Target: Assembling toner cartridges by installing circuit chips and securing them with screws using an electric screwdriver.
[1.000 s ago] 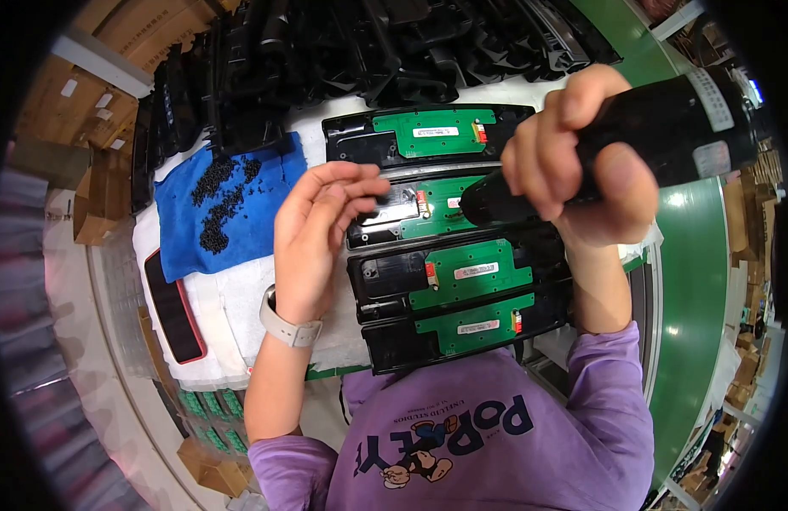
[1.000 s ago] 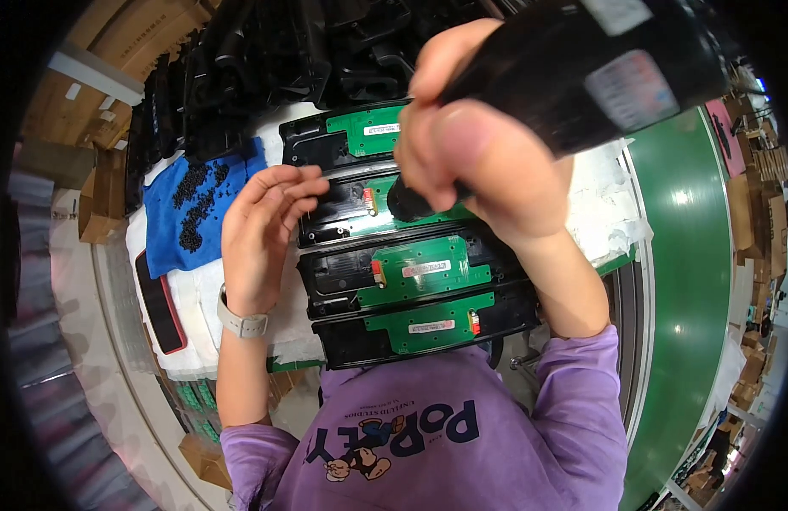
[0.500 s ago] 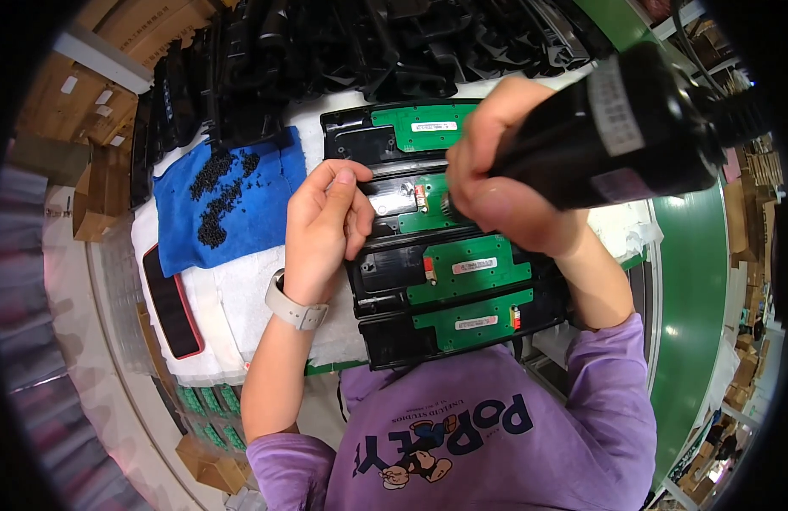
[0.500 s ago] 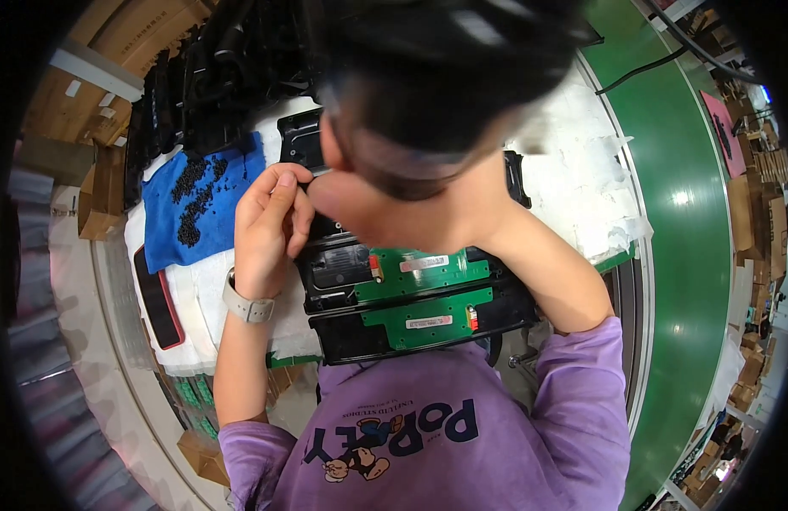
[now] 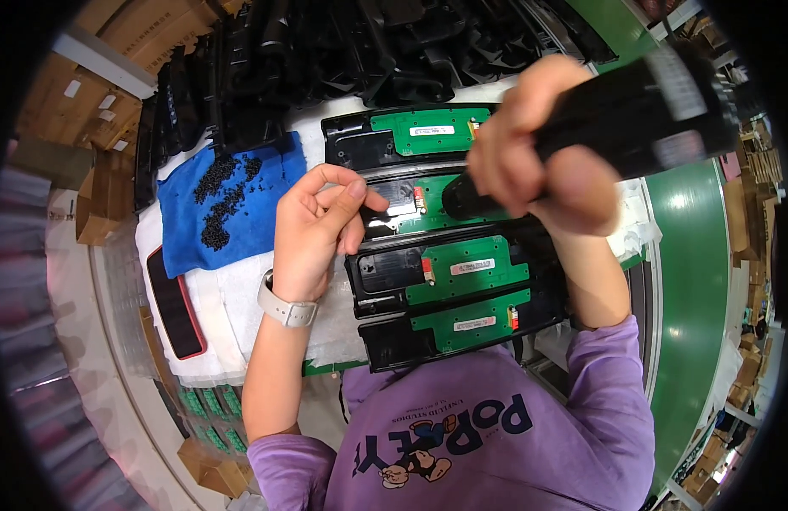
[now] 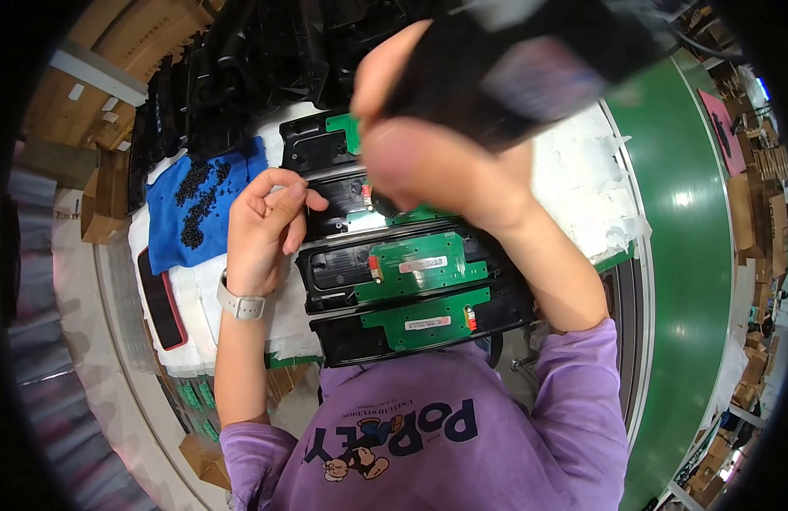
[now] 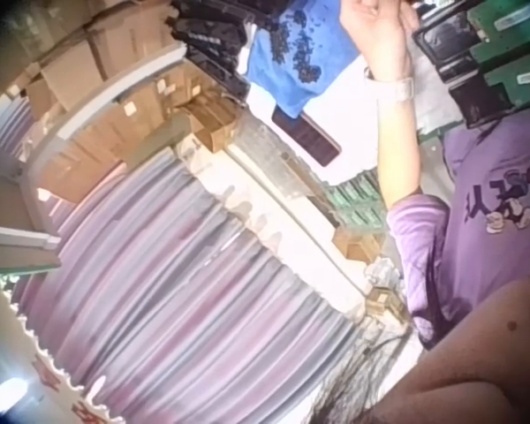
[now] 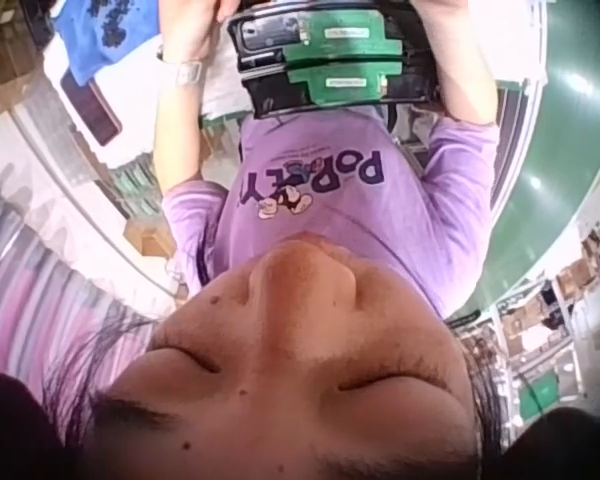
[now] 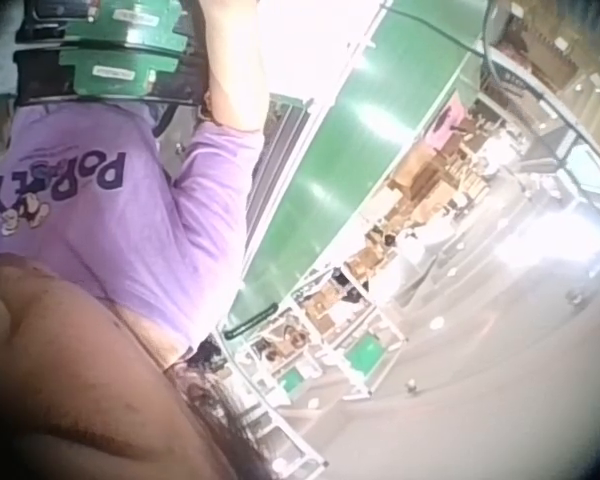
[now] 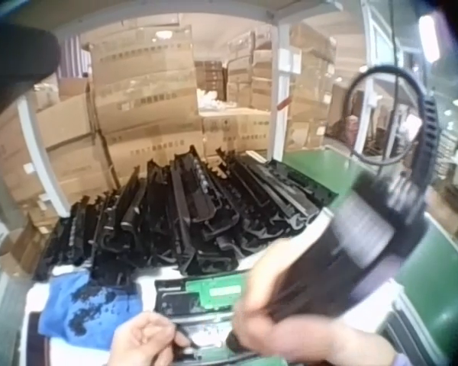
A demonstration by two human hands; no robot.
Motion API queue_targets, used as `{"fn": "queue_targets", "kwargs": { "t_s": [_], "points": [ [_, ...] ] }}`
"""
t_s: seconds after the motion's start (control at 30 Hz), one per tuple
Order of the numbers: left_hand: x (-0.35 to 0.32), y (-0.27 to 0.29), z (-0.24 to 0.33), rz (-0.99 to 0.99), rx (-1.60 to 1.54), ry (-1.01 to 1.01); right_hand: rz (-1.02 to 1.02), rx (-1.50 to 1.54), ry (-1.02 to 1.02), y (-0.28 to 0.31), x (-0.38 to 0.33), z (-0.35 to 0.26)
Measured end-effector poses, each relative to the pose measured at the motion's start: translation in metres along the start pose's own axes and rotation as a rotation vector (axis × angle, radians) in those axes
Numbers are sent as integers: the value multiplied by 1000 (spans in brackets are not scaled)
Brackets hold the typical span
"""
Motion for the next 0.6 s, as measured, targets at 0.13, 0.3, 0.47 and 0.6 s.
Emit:
{"fn": "queue_targets", "kwargs": {
  "t_s": [0.13,0.3,0.47,0.6],
  "points": [
    [-6,-10,7,-56,63,-24,-101,349,233,3,4,-26],
    [-14,-30,9,-156,65,-3,5,439,289,11,-1,-28],
    [-14,-31,8,-163,81,-24,18,425,268,9,-3,-25],
    [-15,-30,8,-158,108,-14,50,459,220,-1,-4,-18]
  ]
}}
Point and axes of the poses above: each hand's wrist, its own x-axis towards the middle knuckle, its own y-axis out of the back of the hand, z = x × y, the point moved 6 cm from there along x, towards the middle knuckle, and after that the axes turned 15 degrees about x, right-handed, at the moved point
